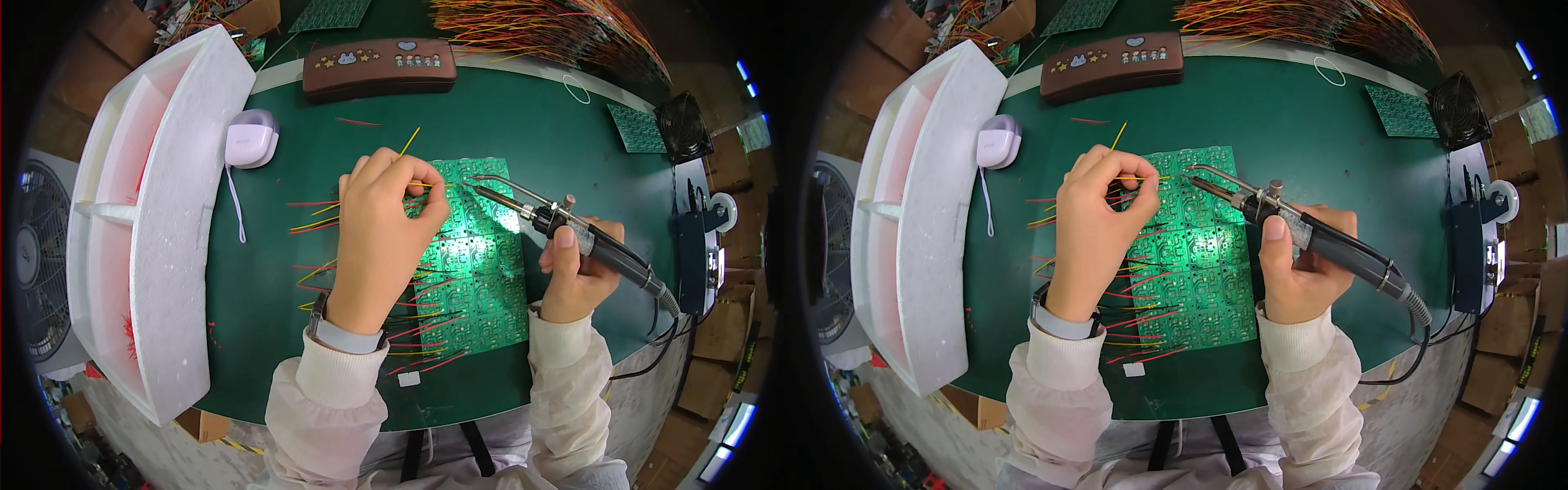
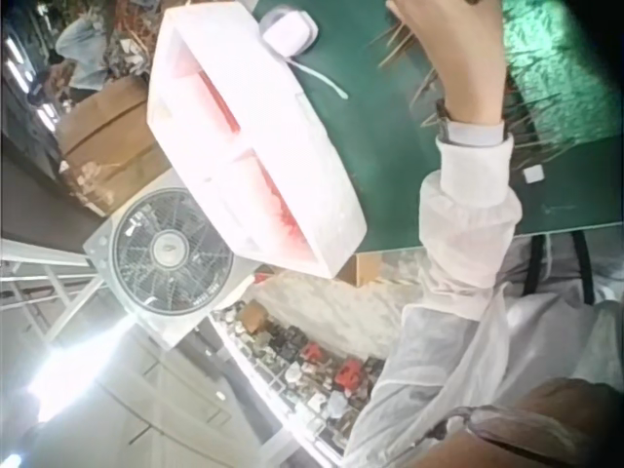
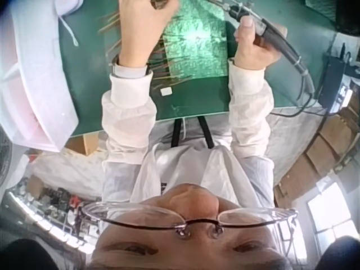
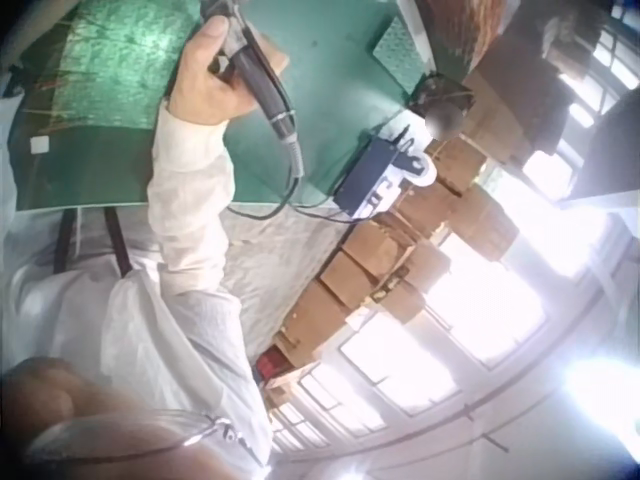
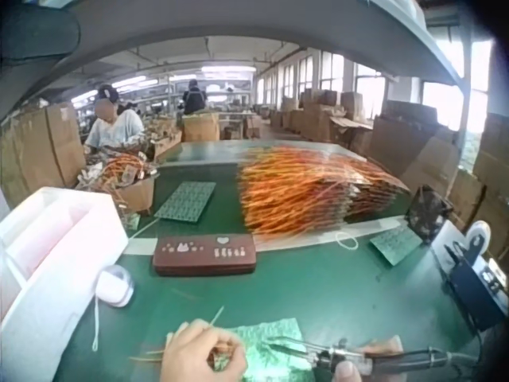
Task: The person solders multiple wires onto a green printed circuit board using a handheld soldering iron.
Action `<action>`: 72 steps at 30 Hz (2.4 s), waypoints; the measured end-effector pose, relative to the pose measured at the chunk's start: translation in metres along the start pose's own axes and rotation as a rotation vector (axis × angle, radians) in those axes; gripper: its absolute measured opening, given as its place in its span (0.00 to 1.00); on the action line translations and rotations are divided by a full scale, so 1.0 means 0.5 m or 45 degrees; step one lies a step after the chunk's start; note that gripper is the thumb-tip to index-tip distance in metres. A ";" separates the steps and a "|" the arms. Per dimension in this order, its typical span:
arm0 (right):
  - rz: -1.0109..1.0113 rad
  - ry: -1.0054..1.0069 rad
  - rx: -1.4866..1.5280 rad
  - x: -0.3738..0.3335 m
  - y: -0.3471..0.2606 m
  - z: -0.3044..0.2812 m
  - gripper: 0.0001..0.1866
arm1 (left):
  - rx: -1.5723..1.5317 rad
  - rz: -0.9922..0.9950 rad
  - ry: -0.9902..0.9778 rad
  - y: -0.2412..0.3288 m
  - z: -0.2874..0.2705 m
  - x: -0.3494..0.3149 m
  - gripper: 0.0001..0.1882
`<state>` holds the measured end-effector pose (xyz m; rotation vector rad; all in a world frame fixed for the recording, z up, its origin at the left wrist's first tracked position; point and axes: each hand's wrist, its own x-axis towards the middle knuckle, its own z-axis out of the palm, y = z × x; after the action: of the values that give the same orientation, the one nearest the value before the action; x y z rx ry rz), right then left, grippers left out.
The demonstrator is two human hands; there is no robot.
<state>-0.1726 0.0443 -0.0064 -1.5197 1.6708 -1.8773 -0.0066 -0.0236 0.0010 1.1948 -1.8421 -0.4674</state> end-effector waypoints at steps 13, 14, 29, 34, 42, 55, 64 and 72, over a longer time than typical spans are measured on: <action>0.037 -0.047 -0.037 -0.003 -0.001 -0.003 0.13 | -0.051 -0.035 -0.037 -0.006 0.001 0.000 0.04; 0.026 -0.053 -0.036 -0.002 -0.001 -0.003 0.13 | -0.052 -0.031 -0.035 -0.005 0.002 0.000 0.04; 0.219 -0.024 0.059 -0.009 -0.014 -0.003 0.14 | -0.005 0.011 0.003 -0.006 0.005 -0.002 0.04; 0.213 -0.037 0.045 -0.007 -0.017 -0.002 0.14 | -0.028 -0.013 -0.011 -0.007 0.004 -0.002 0.04; 0.222 -0.054 0.050 -0.004 -0.014 -0.005 0.14 | -0.023 -0.006 -0.011 -0.007 0.007 -0.003 0.04; 0.200 -0.134 0.022 0.004 -0.018 -0.012 0.13 | 0.022 0.024 -0.005 -0.006 0.006 -0.005 0.04; 0.104 -0.193 -0.037 0.011 -0.013 -0.013 0.10 | 0.041 0.029 -0.010 -0.006 0.005 -0.005 0.04; 0.229 -0.116 0.035 0.000 -0.023 -0.008 0.14 | 0.062 0.033 -0.028 -0.005 0.002 -0.004 0.05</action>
<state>-0.1705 0.0503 0.0037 -1.3722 1.6732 -1.7071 -0.0058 -0.0231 -0.0025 1.2014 -1.8950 -0.4251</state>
